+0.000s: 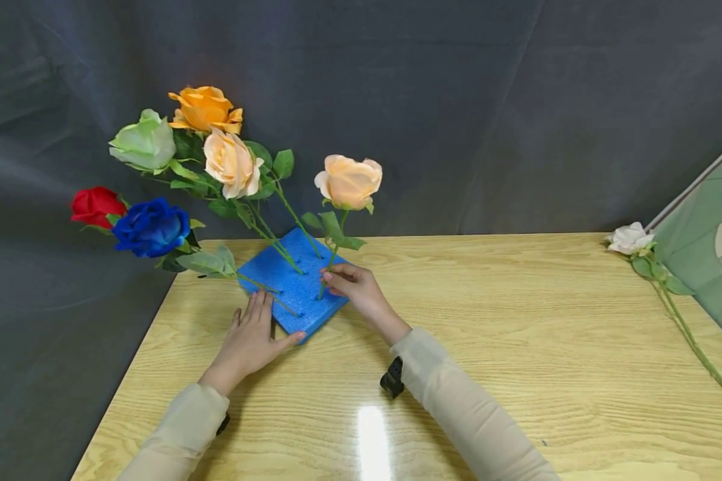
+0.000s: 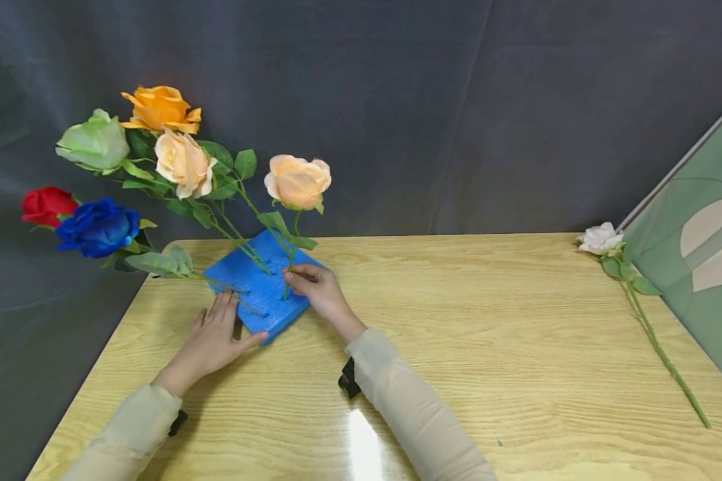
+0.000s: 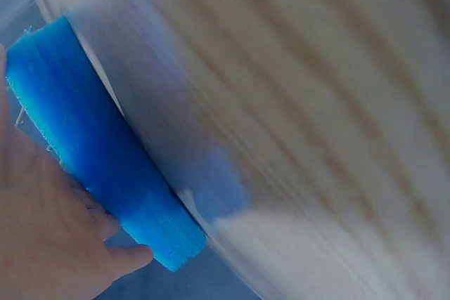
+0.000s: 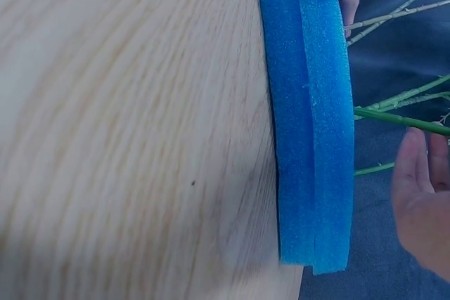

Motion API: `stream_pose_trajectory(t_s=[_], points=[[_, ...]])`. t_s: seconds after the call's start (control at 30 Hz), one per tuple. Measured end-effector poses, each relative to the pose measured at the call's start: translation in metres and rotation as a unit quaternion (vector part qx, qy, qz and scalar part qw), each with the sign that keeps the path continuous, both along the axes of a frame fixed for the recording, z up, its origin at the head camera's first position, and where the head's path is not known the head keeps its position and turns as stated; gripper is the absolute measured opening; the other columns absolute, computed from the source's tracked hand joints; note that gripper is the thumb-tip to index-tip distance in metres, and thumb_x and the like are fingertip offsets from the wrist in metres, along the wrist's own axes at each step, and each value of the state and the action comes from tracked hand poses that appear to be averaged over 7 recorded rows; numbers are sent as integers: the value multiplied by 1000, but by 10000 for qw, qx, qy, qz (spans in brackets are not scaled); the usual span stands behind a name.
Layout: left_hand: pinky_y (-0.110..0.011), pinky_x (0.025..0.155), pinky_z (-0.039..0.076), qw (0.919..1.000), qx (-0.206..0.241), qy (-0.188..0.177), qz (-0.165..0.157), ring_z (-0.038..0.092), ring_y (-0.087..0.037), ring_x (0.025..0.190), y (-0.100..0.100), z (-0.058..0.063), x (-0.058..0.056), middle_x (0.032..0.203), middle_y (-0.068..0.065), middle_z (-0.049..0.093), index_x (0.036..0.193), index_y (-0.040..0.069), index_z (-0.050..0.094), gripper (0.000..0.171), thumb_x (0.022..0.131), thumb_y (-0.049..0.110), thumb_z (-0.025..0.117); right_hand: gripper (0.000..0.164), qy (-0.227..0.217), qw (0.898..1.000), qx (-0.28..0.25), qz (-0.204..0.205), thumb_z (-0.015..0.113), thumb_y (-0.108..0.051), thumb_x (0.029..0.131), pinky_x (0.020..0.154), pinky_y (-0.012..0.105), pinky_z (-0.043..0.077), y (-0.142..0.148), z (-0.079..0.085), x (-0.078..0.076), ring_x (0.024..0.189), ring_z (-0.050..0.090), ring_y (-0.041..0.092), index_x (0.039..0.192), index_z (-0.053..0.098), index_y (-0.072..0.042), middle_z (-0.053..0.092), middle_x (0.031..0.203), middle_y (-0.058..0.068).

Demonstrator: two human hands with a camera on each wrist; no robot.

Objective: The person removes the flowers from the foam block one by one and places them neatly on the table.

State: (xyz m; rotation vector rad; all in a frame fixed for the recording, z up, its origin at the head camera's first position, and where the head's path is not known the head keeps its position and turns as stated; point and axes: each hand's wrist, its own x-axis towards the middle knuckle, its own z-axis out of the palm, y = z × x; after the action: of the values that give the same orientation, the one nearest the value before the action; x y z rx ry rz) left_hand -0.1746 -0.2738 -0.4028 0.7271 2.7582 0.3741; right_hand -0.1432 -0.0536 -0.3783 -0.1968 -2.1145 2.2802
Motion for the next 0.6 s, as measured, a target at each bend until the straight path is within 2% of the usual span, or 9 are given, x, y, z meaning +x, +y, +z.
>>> stream_pose_trajectory(t_s=[0.3, 0.43, 0.6], points=[[-66, 115, 9, 9997, -184, -120, -52, 4, -40, 148, 2, 6, 1, 160, -24, 2, 152, -4, 7, 111, 84, 76, 44, 29, 215, 9988, -205, -401, 59, -7, 94, 93, 35, 54, 2, 1, 1, 96, 67, 11, 117, 63, 9, 62, 125, 25], [-66, 115, 9, 9997, -198, -140, -44, 4, -40, 148, 2, 7, 0, 160, -24, 2, 152, -4, 8, 111, 83, 76, 44, 27, 336, 9965, -206, -739, 61, -5, 92, 85, 27, 56, 1, 1, 1, 87, 66, 4, 114, 65, 9, 64, 121, 25], [-66, 115, 9, 9995, -236, -181, -46, 4, -40, 148, 2, 8, 0, 159, -25, 3, 152, -4, 8, 111, 83, 76, 45, 26, 598, 9908, -183, -1198, 64, -1, 88, 75, 16, 52, -2, -1, -1, 77, 62, -4, 110, 64, 14, 67, 117, 21]])
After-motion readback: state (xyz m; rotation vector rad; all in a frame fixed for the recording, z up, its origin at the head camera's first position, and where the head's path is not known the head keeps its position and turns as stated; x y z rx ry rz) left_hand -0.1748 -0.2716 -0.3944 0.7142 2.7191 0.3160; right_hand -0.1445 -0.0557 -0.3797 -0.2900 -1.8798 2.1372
